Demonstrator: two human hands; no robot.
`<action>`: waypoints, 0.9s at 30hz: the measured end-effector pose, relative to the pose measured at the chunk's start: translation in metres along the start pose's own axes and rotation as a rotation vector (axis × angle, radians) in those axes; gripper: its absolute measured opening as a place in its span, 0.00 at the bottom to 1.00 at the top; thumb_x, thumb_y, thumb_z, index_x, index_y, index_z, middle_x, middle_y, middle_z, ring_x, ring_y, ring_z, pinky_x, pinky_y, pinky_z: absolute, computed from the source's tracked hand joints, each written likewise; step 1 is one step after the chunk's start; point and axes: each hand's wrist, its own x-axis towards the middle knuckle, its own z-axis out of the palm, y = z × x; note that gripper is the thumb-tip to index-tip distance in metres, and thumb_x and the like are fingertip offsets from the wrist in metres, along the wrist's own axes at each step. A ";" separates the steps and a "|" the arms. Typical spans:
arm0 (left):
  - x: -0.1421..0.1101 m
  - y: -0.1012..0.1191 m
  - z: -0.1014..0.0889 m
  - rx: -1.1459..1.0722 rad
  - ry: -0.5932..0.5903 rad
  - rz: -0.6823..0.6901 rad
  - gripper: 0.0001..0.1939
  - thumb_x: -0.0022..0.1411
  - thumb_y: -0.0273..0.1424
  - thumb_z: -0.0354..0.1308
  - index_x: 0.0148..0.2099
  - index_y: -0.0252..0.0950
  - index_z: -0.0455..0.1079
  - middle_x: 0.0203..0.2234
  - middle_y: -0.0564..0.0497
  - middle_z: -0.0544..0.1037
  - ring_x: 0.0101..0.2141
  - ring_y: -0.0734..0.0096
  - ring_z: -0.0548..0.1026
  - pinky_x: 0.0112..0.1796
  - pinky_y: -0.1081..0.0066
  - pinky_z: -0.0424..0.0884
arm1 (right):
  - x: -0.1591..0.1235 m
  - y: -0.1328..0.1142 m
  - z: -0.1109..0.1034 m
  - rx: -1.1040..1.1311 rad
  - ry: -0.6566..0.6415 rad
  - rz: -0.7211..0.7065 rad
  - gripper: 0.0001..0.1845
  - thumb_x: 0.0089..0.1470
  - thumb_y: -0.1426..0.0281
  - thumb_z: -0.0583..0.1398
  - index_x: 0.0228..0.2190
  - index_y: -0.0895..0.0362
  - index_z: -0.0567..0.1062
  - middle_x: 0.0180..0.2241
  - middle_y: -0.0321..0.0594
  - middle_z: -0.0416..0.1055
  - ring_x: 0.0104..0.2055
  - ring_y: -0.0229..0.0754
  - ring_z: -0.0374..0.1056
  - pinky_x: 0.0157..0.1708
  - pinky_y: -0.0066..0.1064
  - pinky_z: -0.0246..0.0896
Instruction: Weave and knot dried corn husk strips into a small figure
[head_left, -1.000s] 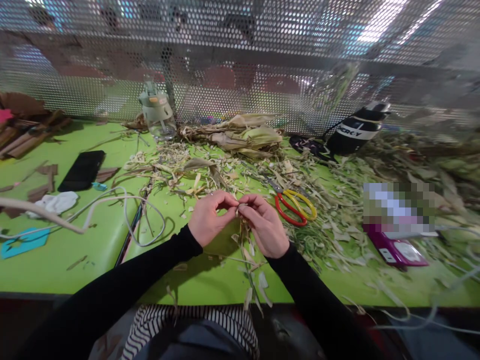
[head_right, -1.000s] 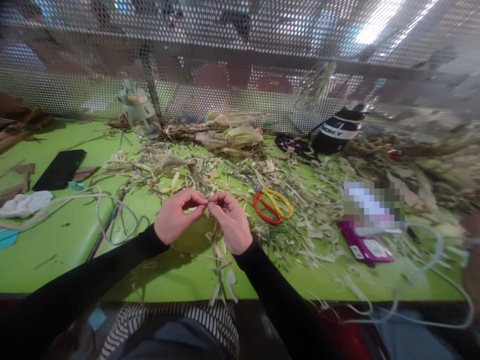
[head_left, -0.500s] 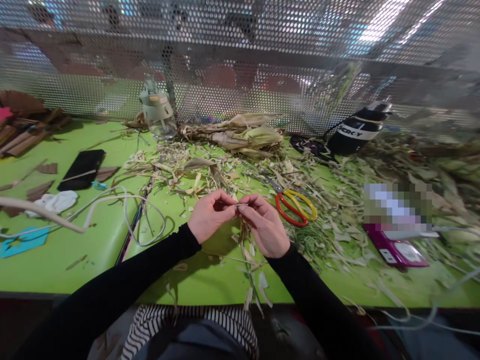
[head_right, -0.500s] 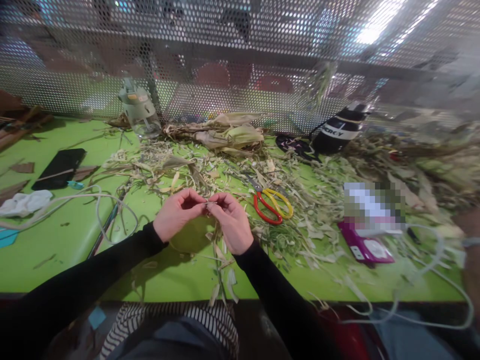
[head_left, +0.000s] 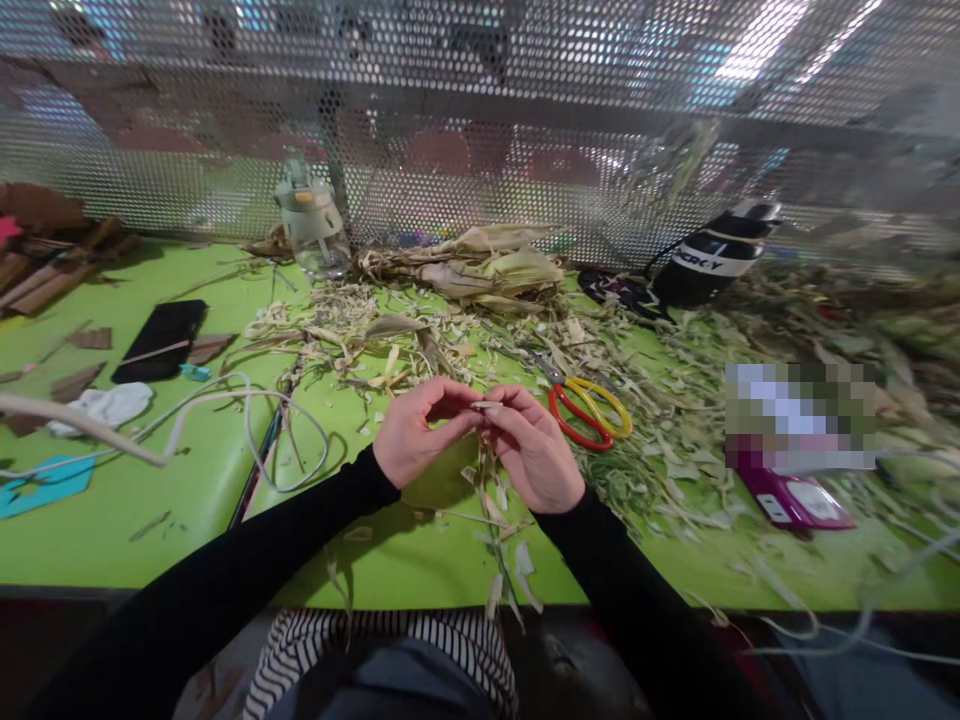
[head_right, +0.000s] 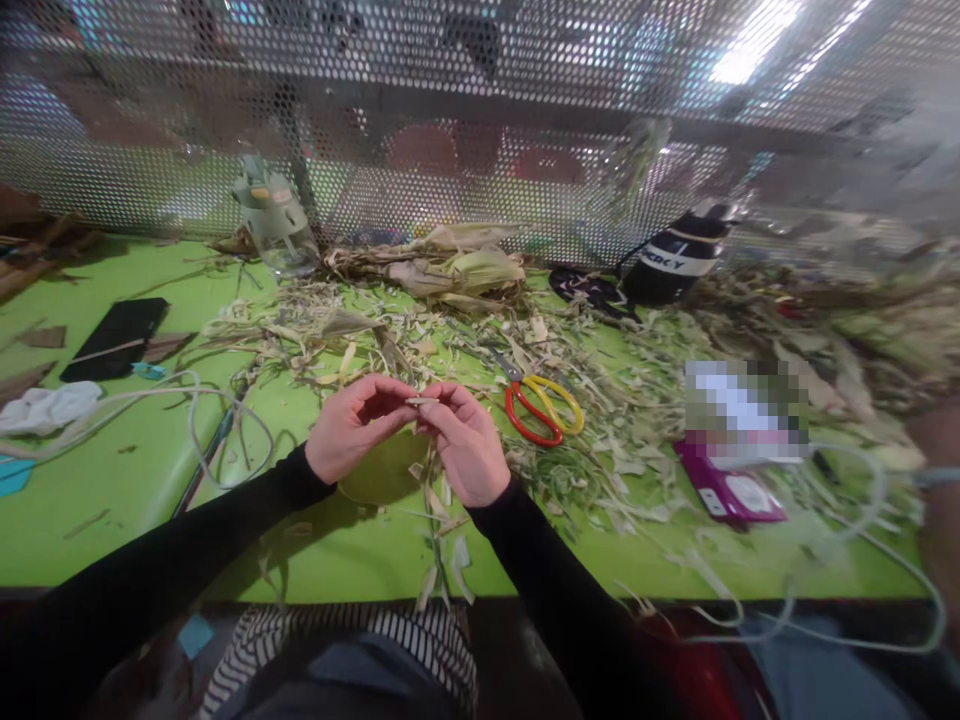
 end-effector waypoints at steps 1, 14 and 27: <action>0.000 0.000 0.000 0.001 -0.013 0.019 0.10 0.55 0.32 0.60 0.39 0.33 0.70 0.33 0.48 0.77 0.33 0.72 0.75 0.38 0.70 0.71 | 0.000 0.000 0.000 0.008 -0.004 0.003 0.07 0.41 0.72 0.65 0.26 0.56 0.72 0.27 0.32 0.67 0.26 0.31 0.60 0.27 0.23 0.58; -0.001 0.008 0.010 -0.248 0.196 -0.250 0.06 0.46 0.24 0.61 0.28 0.33 0.66 0.26 0.55 0.72 0.28 0.79 0.70 0.33 0.75 0.67 | -0.002 0.010 0.002 -0.127 -0.003 -0.133 0.06 0.44 0.72 0.64 0.28 0.56 0.71 0.27 0.31 0.66 0.27 0.32 0.60 0.30 0.25 0.56; -0.003 0.004 0.011 -0.212 0.205 -0.113 0.05 0.45 0.20 0.57 0.24 0.33 0.66 0.27 0.54 0.71 0.30 0.78 0.70 0.35 0.75 0.68 | -0.001 0.015 0.001 -0.133 0.020 -0.181 0.06 0.43 0.73 0.64 0.27 0.56 0.72 0.25 0.31 0.66 0.26 0.32 0.61 0.29 0.26 0.57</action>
